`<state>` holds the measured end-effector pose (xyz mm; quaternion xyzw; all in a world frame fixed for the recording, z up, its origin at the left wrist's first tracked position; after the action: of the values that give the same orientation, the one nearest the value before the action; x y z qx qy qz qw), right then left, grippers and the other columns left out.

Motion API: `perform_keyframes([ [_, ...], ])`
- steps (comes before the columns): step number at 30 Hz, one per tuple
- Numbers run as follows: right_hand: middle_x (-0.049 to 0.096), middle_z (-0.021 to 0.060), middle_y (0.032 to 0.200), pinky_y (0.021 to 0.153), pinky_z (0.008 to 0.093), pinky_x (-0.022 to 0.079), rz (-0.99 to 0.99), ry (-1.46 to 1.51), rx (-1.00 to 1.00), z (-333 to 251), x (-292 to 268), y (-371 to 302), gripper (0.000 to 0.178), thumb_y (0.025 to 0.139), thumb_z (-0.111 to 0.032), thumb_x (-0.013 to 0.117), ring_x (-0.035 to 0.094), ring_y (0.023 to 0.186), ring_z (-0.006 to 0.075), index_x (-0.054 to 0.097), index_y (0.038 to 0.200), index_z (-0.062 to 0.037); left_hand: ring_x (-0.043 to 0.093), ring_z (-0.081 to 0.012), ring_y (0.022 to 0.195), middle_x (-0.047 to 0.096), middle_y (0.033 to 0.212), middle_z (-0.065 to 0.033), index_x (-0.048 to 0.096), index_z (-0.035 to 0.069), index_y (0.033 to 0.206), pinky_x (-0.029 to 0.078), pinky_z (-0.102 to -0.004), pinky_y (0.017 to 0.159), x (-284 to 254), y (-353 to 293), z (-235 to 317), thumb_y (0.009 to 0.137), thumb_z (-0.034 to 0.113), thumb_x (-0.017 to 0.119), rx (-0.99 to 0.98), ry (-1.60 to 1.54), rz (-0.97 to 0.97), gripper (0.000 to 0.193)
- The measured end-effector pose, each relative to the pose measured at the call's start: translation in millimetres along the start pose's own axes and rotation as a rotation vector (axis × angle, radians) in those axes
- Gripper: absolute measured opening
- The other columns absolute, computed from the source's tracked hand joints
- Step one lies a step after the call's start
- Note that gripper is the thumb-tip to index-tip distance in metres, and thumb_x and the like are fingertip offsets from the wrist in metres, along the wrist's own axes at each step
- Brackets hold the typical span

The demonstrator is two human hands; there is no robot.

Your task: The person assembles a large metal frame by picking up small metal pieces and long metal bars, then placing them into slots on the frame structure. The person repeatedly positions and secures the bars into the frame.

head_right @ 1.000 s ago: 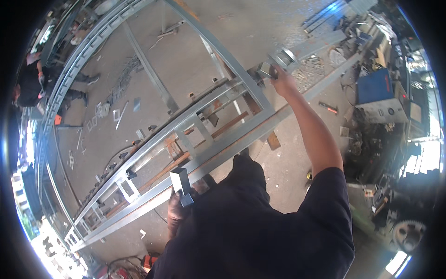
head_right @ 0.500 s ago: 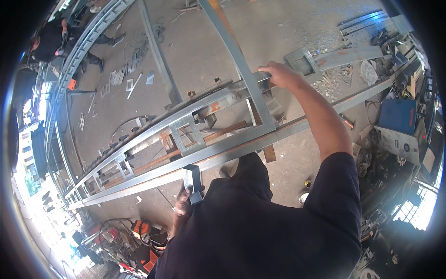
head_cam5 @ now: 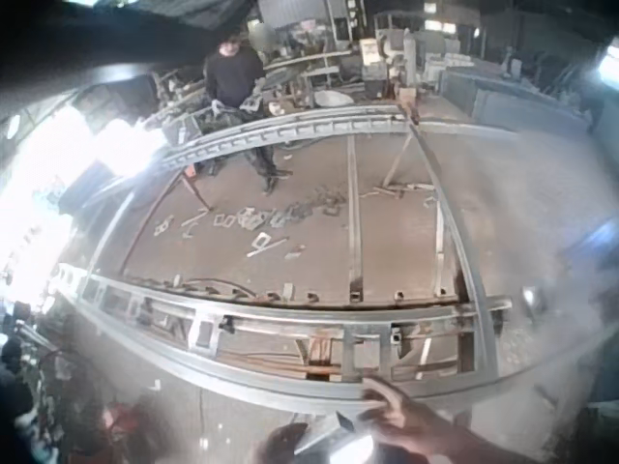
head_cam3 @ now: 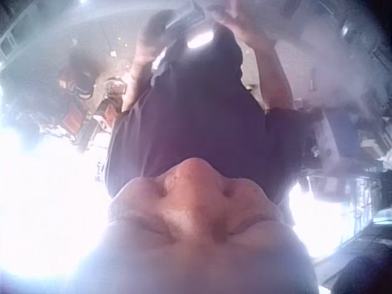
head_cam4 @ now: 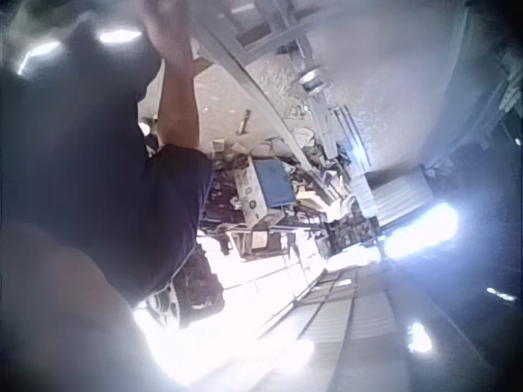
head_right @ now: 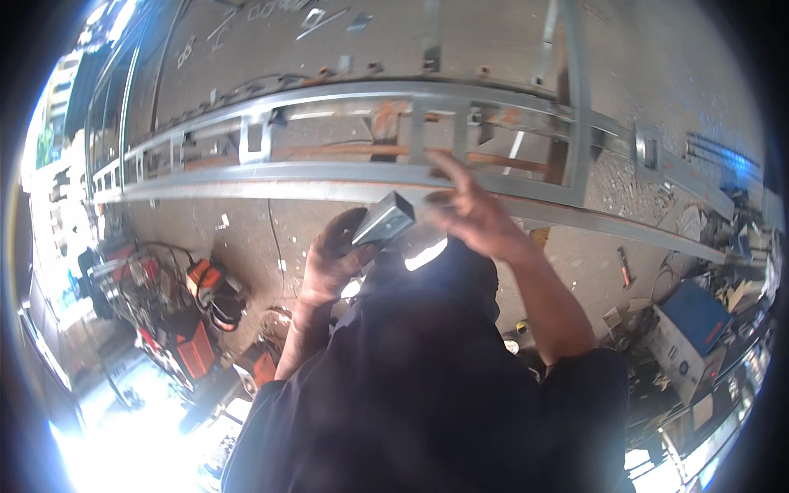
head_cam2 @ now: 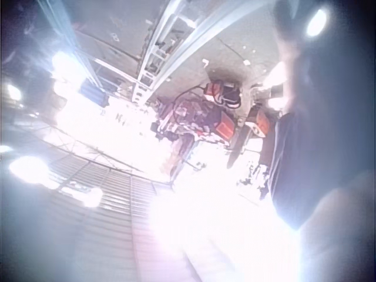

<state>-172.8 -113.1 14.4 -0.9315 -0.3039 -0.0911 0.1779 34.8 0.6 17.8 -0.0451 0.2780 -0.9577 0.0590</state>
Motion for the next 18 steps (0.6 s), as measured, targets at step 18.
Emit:
perform_keyframes([
  [18, 0.063, 0.0037, 0.115, 0.081, 0.0311, 0.053, -0.391, 0.304, 0.317, 86, 484, 83, 0.055, 0.094, -0.023, 0.080, 0.062, 0.099, 0.0146, 0.052, 0.139, -0.0080, 0.065, -0.0248, 0.114, 0.061, 0.135, -0.0184, 0.046, -0.004, 0.150, 0.055, -0.0385, 0.092, -373, -215, -66, 0.092, 0.043, 0.080, 0.284, -0.719, 0.379, 0.083],
])
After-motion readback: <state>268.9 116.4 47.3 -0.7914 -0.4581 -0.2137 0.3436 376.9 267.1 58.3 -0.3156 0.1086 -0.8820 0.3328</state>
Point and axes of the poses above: each hand's wrist, its own y-axis towards the middle knuckle, its own x-axis out of the palm, z = x × y, the point moved 9 cm from there along y, towards the middle knuckle
